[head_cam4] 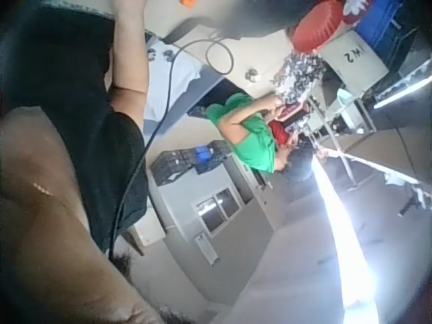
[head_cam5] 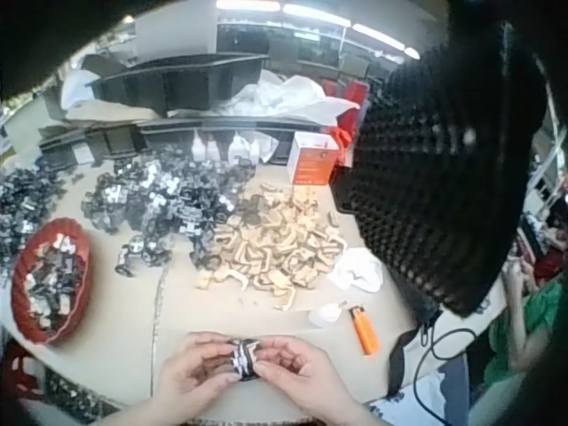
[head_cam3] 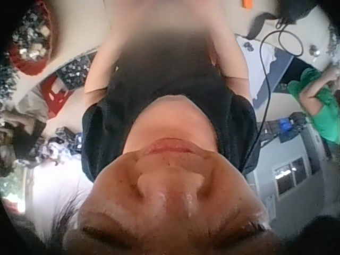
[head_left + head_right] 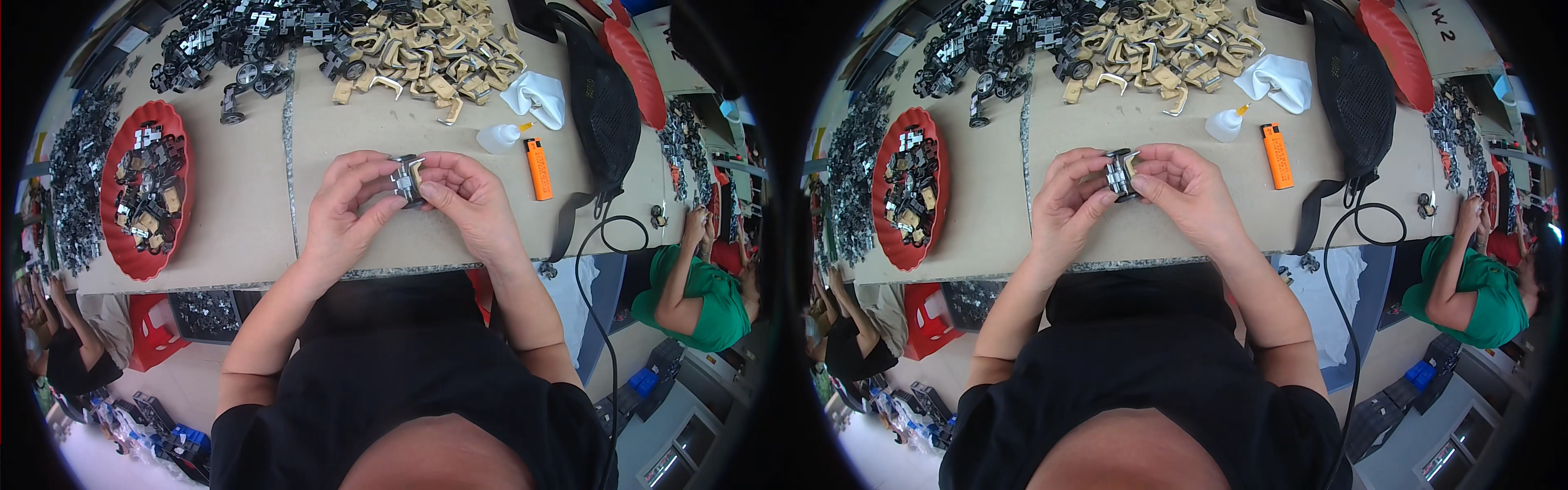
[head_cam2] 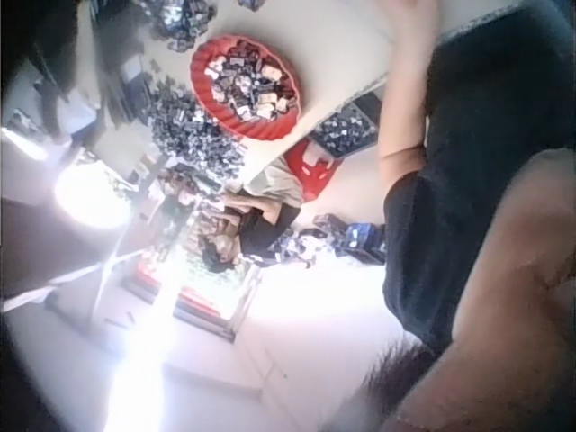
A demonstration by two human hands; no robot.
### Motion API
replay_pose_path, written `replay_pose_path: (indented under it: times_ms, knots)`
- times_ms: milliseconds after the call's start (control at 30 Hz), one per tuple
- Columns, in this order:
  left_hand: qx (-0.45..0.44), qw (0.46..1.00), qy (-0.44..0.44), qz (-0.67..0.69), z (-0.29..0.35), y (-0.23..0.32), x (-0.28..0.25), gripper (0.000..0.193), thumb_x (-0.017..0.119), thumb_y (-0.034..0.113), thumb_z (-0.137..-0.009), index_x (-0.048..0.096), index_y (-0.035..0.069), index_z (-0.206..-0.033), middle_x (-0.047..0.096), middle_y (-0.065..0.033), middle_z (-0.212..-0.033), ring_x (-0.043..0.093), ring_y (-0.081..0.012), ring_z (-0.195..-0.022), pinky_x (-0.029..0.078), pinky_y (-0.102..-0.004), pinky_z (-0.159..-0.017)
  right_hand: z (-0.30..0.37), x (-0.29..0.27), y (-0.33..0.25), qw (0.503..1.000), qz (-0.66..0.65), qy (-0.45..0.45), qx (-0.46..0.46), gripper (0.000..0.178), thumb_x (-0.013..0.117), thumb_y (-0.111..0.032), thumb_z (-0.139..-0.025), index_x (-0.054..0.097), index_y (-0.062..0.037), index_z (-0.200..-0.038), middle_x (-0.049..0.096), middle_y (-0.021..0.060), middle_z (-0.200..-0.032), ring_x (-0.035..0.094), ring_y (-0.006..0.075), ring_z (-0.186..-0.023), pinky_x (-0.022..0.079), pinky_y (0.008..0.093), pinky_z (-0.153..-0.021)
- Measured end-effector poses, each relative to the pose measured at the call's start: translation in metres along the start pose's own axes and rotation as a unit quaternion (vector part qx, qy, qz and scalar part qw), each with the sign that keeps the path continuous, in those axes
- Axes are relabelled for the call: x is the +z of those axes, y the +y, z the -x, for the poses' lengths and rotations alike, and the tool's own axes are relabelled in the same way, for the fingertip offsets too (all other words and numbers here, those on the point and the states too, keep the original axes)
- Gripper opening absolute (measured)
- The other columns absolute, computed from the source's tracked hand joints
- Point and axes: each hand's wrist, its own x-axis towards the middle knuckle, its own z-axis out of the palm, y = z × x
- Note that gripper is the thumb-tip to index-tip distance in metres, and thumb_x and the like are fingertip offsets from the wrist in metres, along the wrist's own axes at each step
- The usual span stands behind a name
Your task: The person applies glue from a bottle onto plastic parts, clears the glue nozzle using a lighter and a cloth, and attaches the glued pieces onto wheeled car bases by hand.
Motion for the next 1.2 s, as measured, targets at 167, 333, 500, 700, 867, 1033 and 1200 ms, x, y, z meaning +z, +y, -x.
replay_pose_path:
  times_ms: [167,333,500,700,867,1033,1200]
  knots:
    - [0.002,1.0,0.0,-0.002,0.0,-0.002,-0.002,0.034,0.056,-0.009,-0.076,0.05,-0.002,-0.109,0.037,-0.0088,-0.113,0.049,-0.0212,-0.105,0.044,-0.0327,-0.091,-0.002,-0.001,-0.008,0.998,0.032,-0.002,0.05,0.03,0.062,-0.006,-0.078,0.053,0.0007,-0.105,0.061,0.0058,-0.085,0.055,0.0068,-0.072,0.044,0.0192,-0.063]
    - [0.0,1.0,0.004,0.0,0.0,-0.001,-0.001,0.033,0.056,-0.009,-0.076,0.05,-0.002,-0.108,0.037,-0.0093,-0.113,0.049,-0.0214,-0.104,0.045,-0.0326,-0.091,-0.003,0.001,-0.013,0.998,0.016,-0.002,0.066,0.031,0.062,-0.007,-0.078,0.053,-0.0002,-0.106,0.061,0.0034,-0.08,0.052,0.0054,-0.066,0.04,0.0178,-0.056]
    - [0.001,1.0,0.003,-0.007,0.001,-0.001,0.0,0.033,0.056,-0.009,-0.076,0.051,-0.001,-0.108,0.039,-0.0101,-0.112,0.052,-0.0221,-0.101,0.046,-0.0317,-0.088,-0.004,0.001,-0.011,0.998,0.014,-0.003,0.063,0.03,0.062,-0.005,-0.077,0.053,-0.0008,-0.106,0.061,0.003,-0.078,0.051,0.0047,-0.064,0.039,0.0173,-0.054]
    - [-0.009,1.0,0.004,-0.021,0.0,0.001,-0.001,0.032,0.056,-0.008,-0.076,0.051,-0.002,-0.107,0.039,-0.0097,-0.112,0.052,-0.0216,-0.1,0.047,-0.0311,-0.088,-0.004,0.0,-0.011,0.997,0.022,0.001,0.068,0.027,0.061,-0.005,-0.078,0.054,-0.0012,-0.104,0.061,0.0031,-0.079,0.052,0.0048,-0.064,0.038,0.0171,-0.053]
    - [-0.008,1.0,0.002,-0.01,0.0,0.001,-0.001,0.032,0.056,-0.008,-0.076,0.051,-0.002,-0.107,0.039,-0.0094,-0.111,0.053,-0.0212,-0.1,0.047,-0.0308,-0.087,-0.006,-0.005,-0.007,0.997,0.019,-0.006,0.073,0.028,0.064,-0.008,-0.076,0.054,-0.0019,-0.101,0.062,0.0042,-0.081,0.055,0.005,-0.067,0.039,0.016,-0.053]
    - [-0.016,1.0,0.006,0.0,0.001,0.0,-0.001,0.031,0.056,-0.009,-0.076,0.051,-0.002,-0.106,0.039,-0.0093,-0.11,0.053,-0.0209,-0.099,0.047,-0.0307,-0.087,-0.006,0.001,-0.007,0.997,0.03,0.012,0.07,0.023,0.063,-0.006,-0.077,0.055,-0.0017,-0.099,0.062,0.0045,-0.081,0.055,0.0056,-0.067,0.041,0.0169,-0.054]
    - [0.003,1.0,0.02,-0.007,0.001,-0.002,-0.001,0.03,0.057,-0.009,-0.075,0.052,-0.002,-0.103,0.039,-0.0089,-0.109,0.054,-0.0205,-0.097,0.048,-0.0297,-0.085,-0.006,0.007,-0.006,0.997,0.056,0.036,0.049,0.021,0.061,-0.004,-0.078,0.056,-0.0005,-0.098,0.062,0.0049,-0.082,0.055,0.0065,-0.068,0.043,0.0184,-0.058]
